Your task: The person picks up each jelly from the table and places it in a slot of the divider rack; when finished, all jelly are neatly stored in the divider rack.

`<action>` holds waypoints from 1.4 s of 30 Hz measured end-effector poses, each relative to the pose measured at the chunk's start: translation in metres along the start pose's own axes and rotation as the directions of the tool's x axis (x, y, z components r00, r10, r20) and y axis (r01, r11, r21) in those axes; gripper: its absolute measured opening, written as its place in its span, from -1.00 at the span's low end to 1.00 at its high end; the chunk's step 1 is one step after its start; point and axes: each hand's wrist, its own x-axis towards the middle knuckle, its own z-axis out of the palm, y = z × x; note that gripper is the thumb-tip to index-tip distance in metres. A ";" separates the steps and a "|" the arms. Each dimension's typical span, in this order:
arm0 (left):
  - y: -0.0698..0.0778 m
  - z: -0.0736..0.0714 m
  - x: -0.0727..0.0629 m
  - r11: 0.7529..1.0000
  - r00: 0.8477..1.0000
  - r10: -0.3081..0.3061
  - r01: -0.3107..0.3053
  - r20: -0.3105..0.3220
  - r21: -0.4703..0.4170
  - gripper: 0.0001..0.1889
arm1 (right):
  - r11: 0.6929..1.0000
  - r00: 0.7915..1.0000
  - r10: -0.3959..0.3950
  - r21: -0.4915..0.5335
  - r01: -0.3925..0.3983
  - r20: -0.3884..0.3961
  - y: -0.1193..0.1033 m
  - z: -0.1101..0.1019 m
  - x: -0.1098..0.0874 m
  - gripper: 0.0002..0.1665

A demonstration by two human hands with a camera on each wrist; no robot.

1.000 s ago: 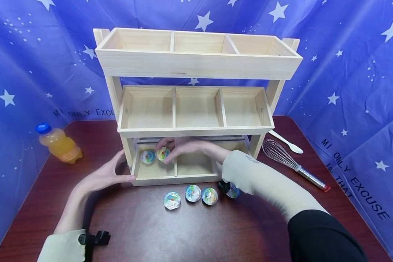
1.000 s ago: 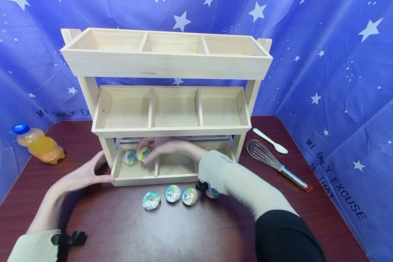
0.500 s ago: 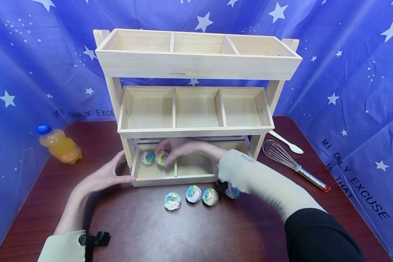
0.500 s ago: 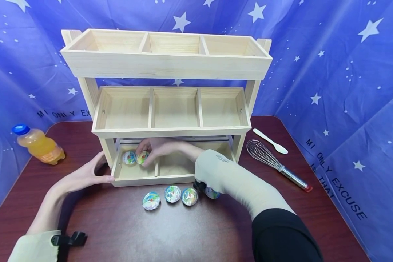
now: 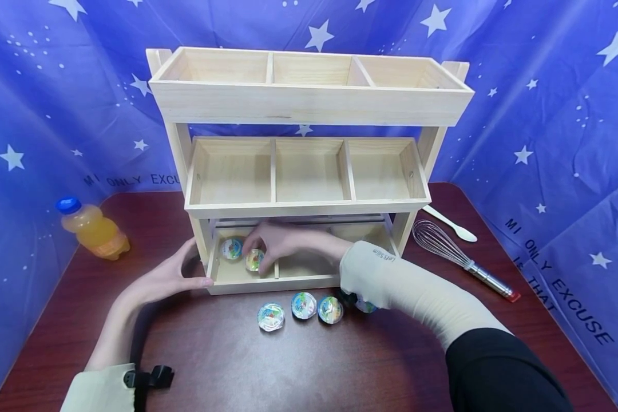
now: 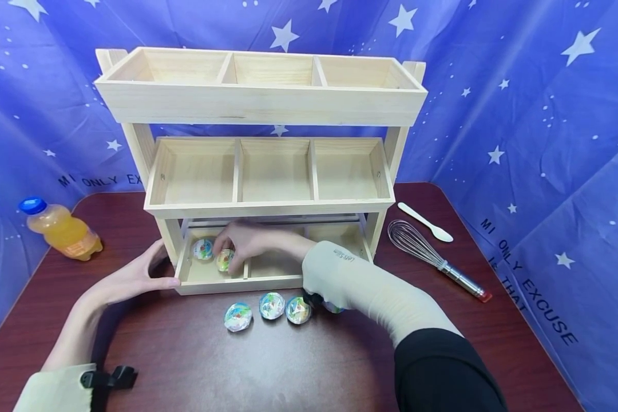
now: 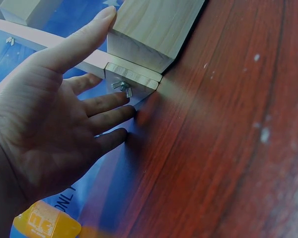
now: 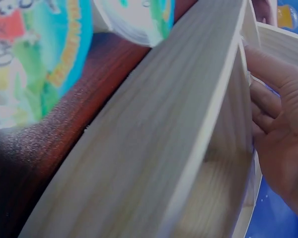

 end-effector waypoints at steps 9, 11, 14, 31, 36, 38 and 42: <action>0.001 0.000 0.000 1.000 1.000 -0.006 0.006 0.006 -0.005 0.15 | 0.999 1.000 -0.011 -0.047 0.013 0.029 -0.001 0.004 0.002 -0.37; 0.001 0.000 0.000 1.000 1.000 -0.008 0.008 0.008 -0.006 0.16 | 0.998 0.999 -0.013 -0.056 0.015 0.038 -0.001 0.004 0.002 -0.38; 0.000 0.000 0.001 1.000 1.000 -0.008 0.008 0.007 -0.008 0.16 | 0.998 0.999 -0.017 -0.057 0.020 0.050 -0.002 0.003 0.001 -0.38; -0.001 0.002 0.000 1.000 1.000 -0.001 0.001 -0.009 -0.005 0.17 | 0.992 0.990 0.043 0.122 -0.026 -0.138 0.001 -0.004 -0.024 -0.45; 0.000 0.004 0.001 1.000 1.000 -0.005 0.005 -0.002 -0.018 0.15 | 0.988 0.977 0.049 0.153 -0.017 -0.207 0.003 -0.002 -0.035 -0.44; 0.000 0.004 0.001 1.000 1.000 -0.005 0.005 -0.002 -0.017 0.15 | 0.987 0.973 0.033 0.161 0.004 -0.230 0.003 0.000 -0.039 -0.44; 0.000 0.003 0.000 1.000 1.000 0.000 0.000 -0.014 -0.004 0.15 | 0.987 0.957 -0.006 0.152 0.052 -0.291 0.003 0.005 -0.044 -0.46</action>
